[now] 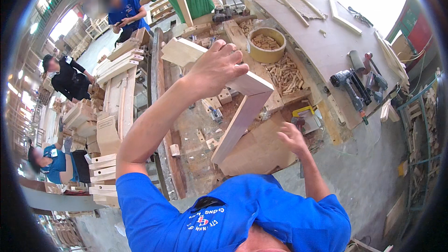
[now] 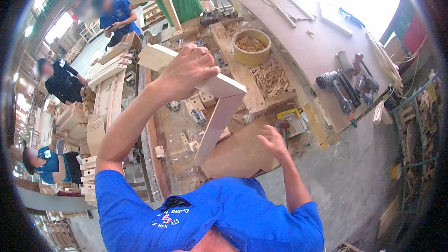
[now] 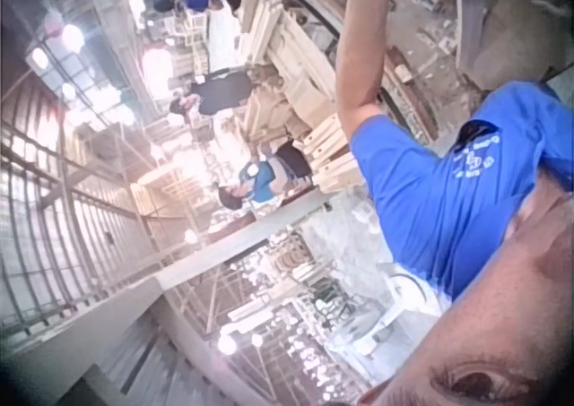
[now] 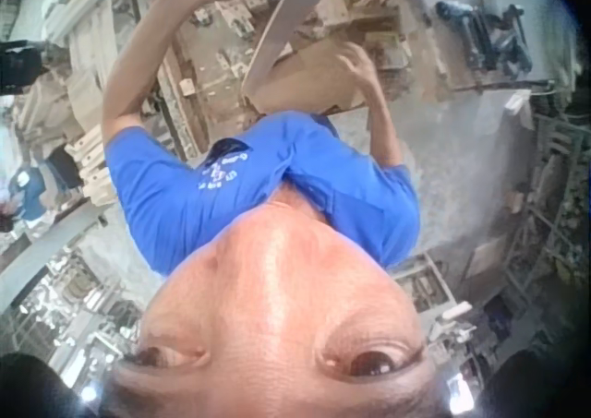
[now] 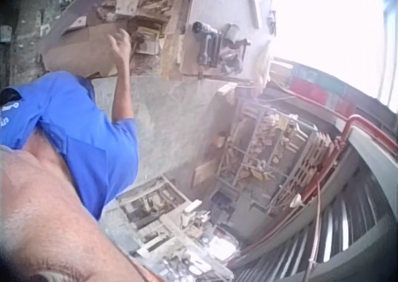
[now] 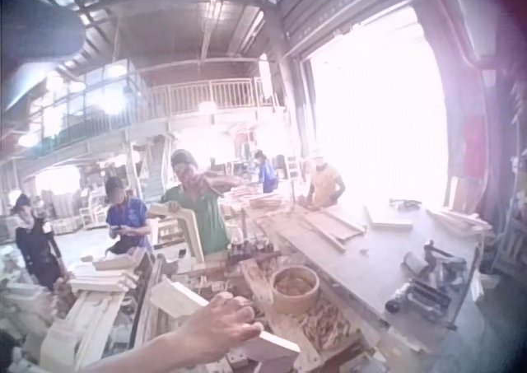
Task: The person assembles wooden furniture components at a workbench. They insert wooden dowels into pre-drilled holes, align the pieces, and use a hammer and nail gun to secure the joints. The person repeatedly picks up parts, assembles them, and places the finished units aside.
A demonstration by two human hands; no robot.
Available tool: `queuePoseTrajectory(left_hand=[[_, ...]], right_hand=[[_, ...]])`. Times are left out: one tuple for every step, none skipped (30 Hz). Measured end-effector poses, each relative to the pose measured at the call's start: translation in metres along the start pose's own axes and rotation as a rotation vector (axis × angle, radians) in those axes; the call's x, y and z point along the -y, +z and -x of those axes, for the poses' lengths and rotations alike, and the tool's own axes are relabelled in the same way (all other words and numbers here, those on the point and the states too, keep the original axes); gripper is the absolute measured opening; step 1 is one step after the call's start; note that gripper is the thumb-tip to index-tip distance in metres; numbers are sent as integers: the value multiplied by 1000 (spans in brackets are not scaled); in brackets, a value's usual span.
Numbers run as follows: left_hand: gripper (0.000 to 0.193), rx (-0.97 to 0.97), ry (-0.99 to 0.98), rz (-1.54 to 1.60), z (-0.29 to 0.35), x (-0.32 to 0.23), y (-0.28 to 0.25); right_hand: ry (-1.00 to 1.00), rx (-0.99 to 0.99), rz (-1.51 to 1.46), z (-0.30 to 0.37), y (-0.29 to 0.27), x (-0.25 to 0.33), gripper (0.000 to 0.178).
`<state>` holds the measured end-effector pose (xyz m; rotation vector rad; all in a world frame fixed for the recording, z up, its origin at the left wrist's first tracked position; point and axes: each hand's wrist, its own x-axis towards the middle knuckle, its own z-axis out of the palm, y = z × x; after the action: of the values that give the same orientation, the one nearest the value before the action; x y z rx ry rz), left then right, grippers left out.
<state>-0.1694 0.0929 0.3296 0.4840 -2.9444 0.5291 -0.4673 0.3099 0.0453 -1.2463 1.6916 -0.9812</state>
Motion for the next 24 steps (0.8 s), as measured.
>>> queuePoseTrajectory(left_hand=[[58, 37, -7, 10, 6, -1, 9], [58, 21, 23, 23, -6, -3, 14], [58, -1, 48, 23, -17, -6, 21], [59, -29, 82, 28, -30, -11, 28], [59, -52, 118, 35, -42, -18, 36], [61, -132, 85, 13, -44, -21, 45], [62, -201, 35, -15, -37, -21, 55], [64, -269, -18, -46, -28, -21, 64], [69, -264, -121, -67, -14, -19, 71], [71, -262, -224, 34, -8, -24, 78], [72, -259, -318, 138, 1, -36, 83], [74, -251, -419, 238, 15, -47, 86], [76, -113, -461, 416, 44, -54, 99], [79, 27, -507, 591, 78, -63, 119], [81, 126, -510, 615, 108, -78, 134], [83, 223, -507, 642, 133, -94, 146], [81, 321, -560, 689, 151, -108, 154], [80, 416, -610, 734, 163, -116, 158], [78, 431, -673, 759, 169, -121, 160], [76, 446, -733, 784, 174, -124, 163], [74, 463, -791, 808, 176, -124, 168], [73, 457, -798, 788, 182, -122, 172], [71, 451, -800, 768, 184, -117, 180], [70, 445, -796, 749, 184, -112, 188]], right_hand=[[178, 267, -461, 2, 22, 53, 61], [110, 291, -562, 4, 35, 78, 57], [42, 321, -667, 3, 47, 92, 52], [-6, 294, -657, -7, 56, 91, 50], [-51, 266, -649, -22, 67, 81, 47], [-96, 261, -646, -30, 78, 74, 45], [-27, 267, -688, -29, 86, 76, 45], [44, 274, -728, -27, 92, 77, 45], [115, 283, -767, -25, 100, 78, 45], [180, 248, -841, -28, 102, 74, 42], [242, 201, -917, -32, 105, 66, 39], [300, 161, -991, -35, 108, 59, 37], [361, 152, -1042, -38, 116, 59, 36], [422, 150, -1092, -40, 126, 60, 35], [486, 136, -1142, -43, 135, 59, 34], [559, 131, -1174, -47, 141, 56, 34], [630, 120, -1205, -51, 147, 53, 34], [697, 105, -1235, -57, 153, 49, 34], [723, 83, -1239, -62, 158, 46, 34], [748, 60, -1244, -69, 162, 43, 34], [772, 33, -1251, -76, 163, 39, 35], [789, 50, -1263, -81, 167, 39, 34], [804, 61, -1277, -86, 169, 39, 34], [817, 68, -1292, -89, 169, 39, 34]])
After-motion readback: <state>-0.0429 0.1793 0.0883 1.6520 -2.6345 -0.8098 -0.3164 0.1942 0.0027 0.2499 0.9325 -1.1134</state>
